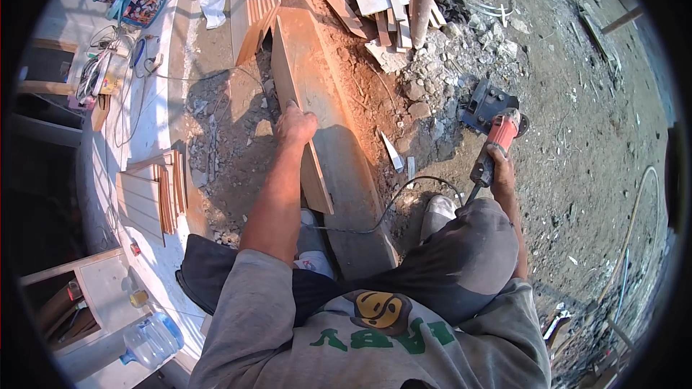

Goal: Cutting ceramic tiles with an angle grinder on a construction site.

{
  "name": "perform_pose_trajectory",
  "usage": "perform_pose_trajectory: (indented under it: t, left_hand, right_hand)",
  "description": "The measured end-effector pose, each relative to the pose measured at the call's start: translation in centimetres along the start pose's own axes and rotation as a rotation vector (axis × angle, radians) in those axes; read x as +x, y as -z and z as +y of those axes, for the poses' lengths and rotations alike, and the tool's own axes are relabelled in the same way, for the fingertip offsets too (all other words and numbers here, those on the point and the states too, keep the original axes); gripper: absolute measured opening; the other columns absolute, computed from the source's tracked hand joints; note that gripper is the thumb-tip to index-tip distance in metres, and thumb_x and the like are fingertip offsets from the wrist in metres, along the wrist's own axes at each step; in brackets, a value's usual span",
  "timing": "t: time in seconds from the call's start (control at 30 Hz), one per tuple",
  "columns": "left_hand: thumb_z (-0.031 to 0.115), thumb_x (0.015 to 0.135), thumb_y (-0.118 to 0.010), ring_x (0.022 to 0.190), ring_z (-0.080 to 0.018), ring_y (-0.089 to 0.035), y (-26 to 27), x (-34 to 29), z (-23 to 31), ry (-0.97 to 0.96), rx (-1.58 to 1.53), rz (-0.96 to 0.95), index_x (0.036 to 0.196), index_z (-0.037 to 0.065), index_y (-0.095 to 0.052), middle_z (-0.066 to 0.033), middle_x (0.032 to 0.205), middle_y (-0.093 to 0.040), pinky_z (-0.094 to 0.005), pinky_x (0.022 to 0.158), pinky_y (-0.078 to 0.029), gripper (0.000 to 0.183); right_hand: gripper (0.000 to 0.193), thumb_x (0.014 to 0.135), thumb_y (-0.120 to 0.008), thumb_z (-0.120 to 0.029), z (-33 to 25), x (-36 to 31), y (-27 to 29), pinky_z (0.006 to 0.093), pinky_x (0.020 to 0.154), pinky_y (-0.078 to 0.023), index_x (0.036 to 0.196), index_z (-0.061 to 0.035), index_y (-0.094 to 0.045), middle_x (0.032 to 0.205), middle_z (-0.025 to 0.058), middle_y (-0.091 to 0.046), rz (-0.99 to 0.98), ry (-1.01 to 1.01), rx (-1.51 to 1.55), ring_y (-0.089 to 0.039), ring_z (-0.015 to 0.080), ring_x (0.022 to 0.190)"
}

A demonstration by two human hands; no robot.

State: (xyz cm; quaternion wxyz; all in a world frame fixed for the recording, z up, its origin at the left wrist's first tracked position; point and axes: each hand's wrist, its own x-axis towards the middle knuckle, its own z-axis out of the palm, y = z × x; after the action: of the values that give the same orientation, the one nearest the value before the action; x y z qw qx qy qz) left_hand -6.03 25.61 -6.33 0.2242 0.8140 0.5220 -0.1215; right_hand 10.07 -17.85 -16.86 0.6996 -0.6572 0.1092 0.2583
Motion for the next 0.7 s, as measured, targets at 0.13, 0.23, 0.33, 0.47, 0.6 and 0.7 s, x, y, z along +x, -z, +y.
perform_pose_trajectory:
  t: [0.13,0.23,0.33,0.47,0.6,0.7]
  left_hand:
    - [0.023,0.08,-0.056,0.109,-0.0425,-0.061,0.5,0.6,-2.9,-0.057,-0.01,0.125,0.129,-0.001,-0.049,-0.0284,0.114,-0.063,-0.0473,0.096,-0.046,0.055]
    - [0.023,0.08,-0.054,0.109,-0.0432,-0.06,-0.5,1.7,-3.0,-0.091,-0.009,0.115,0.129,-0.001,-0.05,-0.0284,0.115,-0.063,-0.0476,0.096,-0.046,0.055]
    - [0.024,0.08,-0.053,0.109,-0.0437,-0.06,-0.6,1.3,-2.1,-0.088,0.03,0.098,0.131,-0.001,-0.048,-0.029,0.116,-0.062,-0.0474,0.095,-0.046,0.057]
    - [0.025,0.08,-0.053,0.108,-0.044,-0.06,-0.8,1.4,-2.5,-0.114,0.009,0.12,0.13,0.0,-0.049,-0.0291,0.114,-0.063,-0.0477,0.094,-0.047,0.056]
    - [0.026,0.079,-0.054,0.107,-0.0441,-0.06,-1.0,2.0,-3.2,-0.129,0.022,0.14,0.124,0.0,-0.052,-0.0294,0.112,-0.063,-0.0486,0.093,-0.047,0.052]
    - [0.027,0.079,-0.054,0.107,-0.0445,-0.06,-1.1,2.0,-3.5,-0.142,0.017,0.148,0.122,0.002,-0.054,-0.029,0.112,-0.063,-0.05,0.092,-0.047,0.051]
  right_hand:
    - [0.034,0.078,-0.071,-0.024,1.2,0.8,-2.1,0.0273,0.06,-0.05,0.102,-0.0033,-0.058,0.078,0.003,-0.062,0.016,0.017,0.046,-0.06,0.0131,0.062]
    - [0.033,0.077,-0.072,-0.022,1.4,0.8,-1.2,0.0276,0.056,-0.05,0.101,-0.0037,-0.058,0.078,0.0035,-0.062,-0.019,-0.005,0.12,-0.06,0.0135,0.06]
    - [0.023,0.082,-0.066,-0.022,1.7,0.7,-0.4,0.0284,0.054,-0.05,0.095,-0.0057,-0.057,0.073,0.0037,-0.06,0.01,0.021,0.111,-0.059,0.0144,0.057]
    - [0.032,0.077,-0.071,-0.021,2.3,0.8,0.3,0.0277,0.056,-0.051,0.1,-0.0043,-0.056,0.078,0.0043,-0.062,-0.026,0.0,0.131,-0.06,0.0138,0.059]
    - [0.038,0.075,-0.073,-0.021,2.2,0.6,0.1,0.0284,0.056,-0.052,0.103,-0.0044,-0.054,0.078,0.0046,-0.062,0.052,-0.044,0.101,-0.06,0.0142,0.06]
    - [0.041,0.073,-0.074,-0.021,2.2,0.6,-0.2,0.0292,0.058,-0.052,0.104,-0.0041,-0.053,0.081,0.0054,-0.062,0.037,-0.038,0.104,-0.061,0.015,0.063]
